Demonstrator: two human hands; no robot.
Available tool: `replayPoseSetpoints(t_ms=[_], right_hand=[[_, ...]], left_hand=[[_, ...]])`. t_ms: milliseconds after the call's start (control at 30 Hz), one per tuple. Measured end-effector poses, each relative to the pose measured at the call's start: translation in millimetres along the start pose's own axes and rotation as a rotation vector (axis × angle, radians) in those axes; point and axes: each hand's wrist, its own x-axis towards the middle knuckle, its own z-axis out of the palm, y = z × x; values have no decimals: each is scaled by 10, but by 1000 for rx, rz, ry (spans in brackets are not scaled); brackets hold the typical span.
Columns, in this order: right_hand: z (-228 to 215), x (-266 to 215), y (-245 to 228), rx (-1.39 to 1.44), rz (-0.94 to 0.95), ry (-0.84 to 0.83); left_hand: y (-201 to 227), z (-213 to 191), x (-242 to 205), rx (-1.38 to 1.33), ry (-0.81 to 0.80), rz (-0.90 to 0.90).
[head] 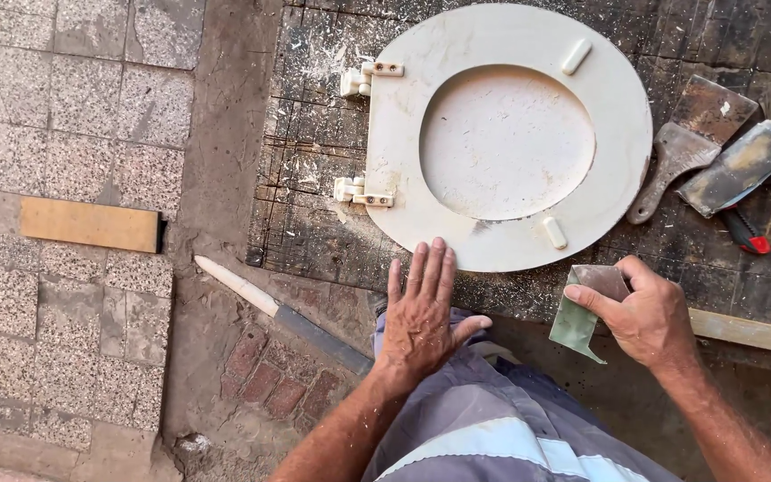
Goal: Sanding and painting a toilet seat on a workbench
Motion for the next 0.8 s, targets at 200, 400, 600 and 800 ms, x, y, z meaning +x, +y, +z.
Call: replayPoseSetpoints(t_ms=[200, 400, 600, 800], right_hand=[[-100, -12, -2, -1, 66, -19], [-2, 85, 186, 293, 65, 100], [-207, 66, 267, 259, 102, 44], [-157, 134, 214, 366, 128, 55]], left_hand=[[-475, -82, 83, 372, -134, -90], [-579, -70, 143, -19, 67, -184], [-543, 54, 177, -79, 12, -310], [-659, 121, 106, -132, 109, -288]])
